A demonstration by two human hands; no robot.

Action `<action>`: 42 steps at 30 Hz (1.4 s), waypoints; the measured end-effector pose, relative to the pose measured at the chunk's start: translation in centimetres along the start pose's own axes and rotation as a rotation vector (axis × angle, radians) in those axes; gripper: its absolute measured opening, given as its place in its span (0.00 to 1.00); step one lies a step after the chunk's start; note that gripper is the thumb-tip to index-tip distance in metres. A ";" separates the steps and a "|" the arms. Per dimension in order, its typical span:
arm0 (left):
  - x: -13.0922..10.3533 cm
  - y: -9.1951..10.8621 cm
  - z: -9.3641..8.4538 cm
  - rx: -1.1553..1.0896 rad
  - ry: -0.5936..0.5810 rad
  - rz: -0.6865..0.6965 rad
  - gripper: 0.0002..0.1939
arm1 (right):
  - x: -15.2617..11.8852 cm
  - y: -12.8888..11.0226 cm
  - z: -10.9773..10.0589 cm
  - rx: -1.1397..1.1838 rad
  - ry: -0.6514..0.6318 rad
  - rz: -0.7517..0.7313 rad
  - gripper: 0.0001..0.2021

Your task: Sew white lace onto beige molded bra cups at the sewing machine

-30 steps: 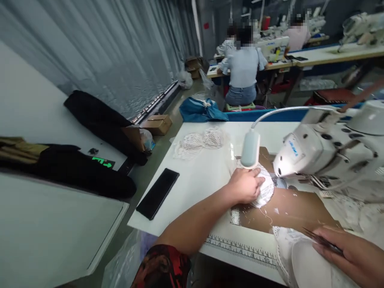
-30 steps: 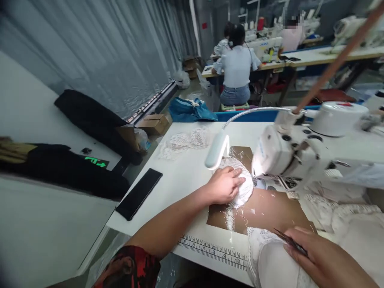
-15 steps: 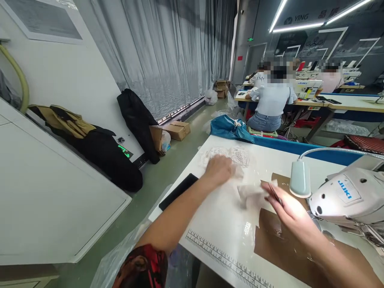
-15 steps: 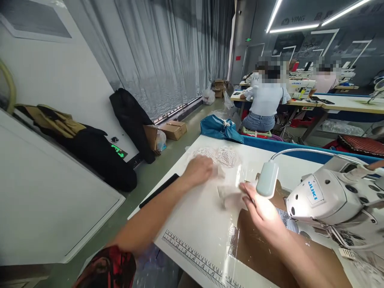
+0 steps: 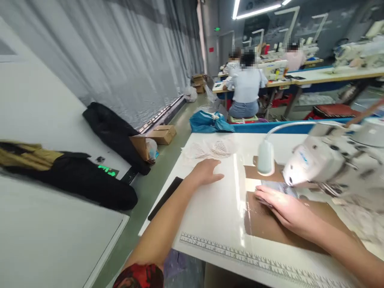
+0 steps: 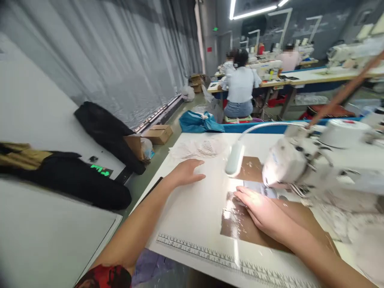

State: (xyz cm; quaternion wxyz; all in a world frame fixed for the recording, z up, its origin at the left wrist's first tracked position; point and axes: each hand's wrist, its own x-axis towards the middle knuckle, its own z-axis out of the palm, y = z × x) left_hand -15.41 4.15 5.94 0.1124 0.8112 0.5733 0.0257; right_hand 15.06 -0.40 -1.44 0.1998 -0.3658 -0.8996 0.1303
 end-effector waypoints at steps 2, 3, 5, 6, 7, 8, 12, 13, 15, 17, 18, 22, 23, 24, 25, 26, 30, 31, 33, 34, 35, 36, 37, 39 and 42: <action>-0.8 3.2 -0.3 -0.052 -0.094 0.168 0.27 | -4.7 -0.7 -1.1 -0.011 0.010 0.024 0.21; -1.0 5.1 -0.4 -0.153 -0.138 0.267 0.25 | -6.9 -0.9 -1.5 -0.013 0.028 0.046 0.22; -1.0 9.3 -0.3 -0.311 -0.225 0.447 0.21 | -10.7 -1.3 -1.9 -0.046 0.083 0.097 0.24; -0.9 11.5 0.0 -0.353 -0.259 0.528 0.20 | -12.4 -1.4 -2.0 -0.082 0.113 0.115 0.24; -0.7 13.8 0.4 -0.369 -0.296 0.604 0.19 | -14.0 -1.5 -2.0 -0.125 0.136 0.130 0.23; -0.4 16.1 1.0 -0.369 -0.326 0.672 0.18 | -15.4 -1.5 -2.0 -0.163 0.150 0.146 0.22; 2.1 24.7 4.2 -0.323 -0.311 0.852 0.18 | -19.6 -1.6 -2.3 -0.220 0.217 0.152 0.17; 3.0 26.5 5.1 -0.290 -0.279 0.885 0.20 | -20.2 -1.6 -2.4 -0.220 0.256 0.140 0.17; 5.1 29.6 7.0 -0.175 -0.230 0.953 0.28 | -21.3 -1.5 -2.7 -0.213 0.345 0.116 0.17; 7.2 32.0 8.7 -0.055 -0.242 1.025 0.35 | -22.1 -1.2 -2.9 -0.182 0.436 0.108 0.18; 8.1 32.9 9.4 -0.011 -0.268 1.060 0.36 | -22.6 -0.9 -3.1 -0.164 0.483 0.108 0.20; 10.0 35.3 10.3 0.094 -0.307 1.092 0.27 | -25.0 0.7 -3.5 -0.133 0.669 0.167 0.26; 10.0 35.6 10.2 0.121 -0.305 1.089 0.26 | -25.6 1.2 -3.6 -0.136 0.707 0.198 0.27; 10.0 35.9 9.9 0.146 -0.307 1.090 0.25 | -26.2 1.7 -3.8 -0.145 0.741 0.236 0.28; 10.0 36.1 9.6 0.166 -0.312 1.095 0.27 | -26.7 2.2 -4.0 -0.157 0.764 0.276 0.28; 9.8 36.3 9.3 0.183 -0.319 1.101 0.29 | -27.1 2.6 -4.2 -0.175 0.778 0.317 0.27; 9.1 37.3 8.8 0.231 -0.309 1.076 0.32 | -27.8 3.9 -5.4 -0.281 0.783 0.440 0.22; 9.0 37.6 8.9 0.243 -0.291 1.071 0.29 | -27.8 4.1 -5.6 -0.310 0.783 0.459 0.22; 8.8 38.3 9.4 0.275 -0.251 1.066 0.21 | -27.8 4.4 -5.7 -0.357 0.779 0.484 0.21; 8.7 38.7 9.6 0.294 -0.233 1.061 0.16 | -27.7 4.5 -5.7 -0.372 0.778 0.490 0.21; 8.7 38.9 9.8 0.312 -0.216 1.048 0.13 | -27.7 4.5 -5.6 -0.383 0.781 0.490 0.21; 8.7 39.0 10.0 0.323 -0.207 1.030 0.10 | -27.7 4.6 -5.5 -0.394 0.790 0.484 0.20; 8.8 39.1 10.0 0.325 -0.210 1.011 0.09 | -27.7 4.6 -5.4 -0.407 0.802 0.476 0.19; 9.1 38.9 9.8 0.282 -0.239 0.973 0.09 | -27.7 4.7 -5.1 -0.427 0.808 0.474 0.17; 9.7 38.2 9.1 0.118 -0.324 0.942 0.11 | -27.7 4.7 -4.8 -0.410 0.730 0.541 0.16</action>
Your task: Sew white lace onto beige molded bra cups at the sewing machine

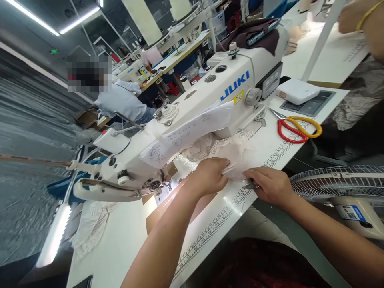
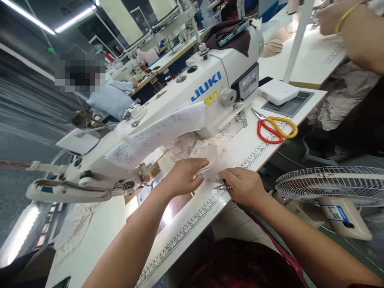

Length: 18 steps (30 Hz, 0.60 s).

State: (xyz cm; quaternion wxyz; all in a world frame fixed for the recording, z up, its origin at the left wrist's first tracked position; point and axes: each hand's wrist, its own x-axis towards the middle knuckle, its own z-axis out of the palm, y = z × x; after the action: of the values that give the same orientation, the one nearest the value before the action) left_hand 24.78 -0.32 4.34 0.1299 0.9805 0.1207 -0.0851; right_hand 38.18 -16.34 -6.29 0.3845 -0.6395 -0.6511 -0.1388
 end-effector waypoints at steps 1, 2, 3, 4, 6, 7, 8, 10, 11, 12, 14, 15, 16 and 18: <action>-0.1 -0.3 -0.2 -0.076 0.010 0.001 0.12 | 0.0 0.0 0.0 -0.006 -0.042 0.018 0.16; -0.2 -0.6 -0.3 -0.158 0.024 -0.003 0.14 | 0.0 -0.1 0.0 -0.013 -0.082 0.030 0.16; -0.3 -0.9 -0.3 -0.240 0.040 -0.012 0.15 | 0.1 -0.2 -0.1 -0.021 -0.116 0.034 0.17; -0.3 -1.2 -0.1 -0.318 0.062 -0.025 0.15 | 0.3 -0.3 -0.3 -0.029 -0.149 0.031 0.17; -0.2 -1.6 0.4 -0.450 0.112 -0.052 0.15 | 0.8 -0.5 -0.6 -0.045 -0.232 0.024 0.17; -0.1 -1.8 0.7 -0.504 0.153 -0.072 0.14 | 1.0 -0.7 -0.8 -0.056 -0.274 0.022 0.17; -0.1 -2.0 1.1 -0.553 0.209 -0.095 0.13 | 1.3 -0.8 -1.0 -0.068 -0.311 0.022 0.18; -0.1 -2.1 1.6 -0.648 0.377 -0.154 0.14 | 1.7 -1.1 -1.3 -0.093 -0.371 0.035 0.18; -0.2 -2.0 1.8 -0.687 0.479 -0.177 0.15 | 1.8 -1.3 -1.4 -0.106 -0.393 0.046 0.18; -0.3 -1.8 1.8 -0.710 0.586 -0.190 0.16 | 1.9 -1.4 -1.5 -0.118 -0.411 0.059 0.18; -1.1 -1.2 1.4 -0.688 0.786 -0.183 0.16 | 2.0 -1.5 -1.6 -0.139 -0.443 0.086 0.17; -1.7 -0.8 1.0 -0.641 0.877 -0.171 0.15 | 2.0 -1.6 -1.6 -0.148 -0.457 0.098 0.17; -2.5 -0.3 0.5 -0.577 0.960 -0.157 0.13 | 2.0 -1.7 -1.6 -0.155 -0.470 0.107 0.16; -4.5 1.0 -0.6 -0.446 1.067 -0.097 0.07 | 2.1 -1.8 -1.6 -0.167 -0.490 0.122 0.16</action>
State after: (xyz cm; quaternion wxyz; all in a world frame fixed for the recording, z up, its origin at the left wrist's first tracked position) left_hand 20.82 -2.07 6.01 0.2503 0.8299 0.2293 0.4427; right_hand 37.19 -16.18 -3.25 0.1689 -0.7216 -0.6713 -0.0098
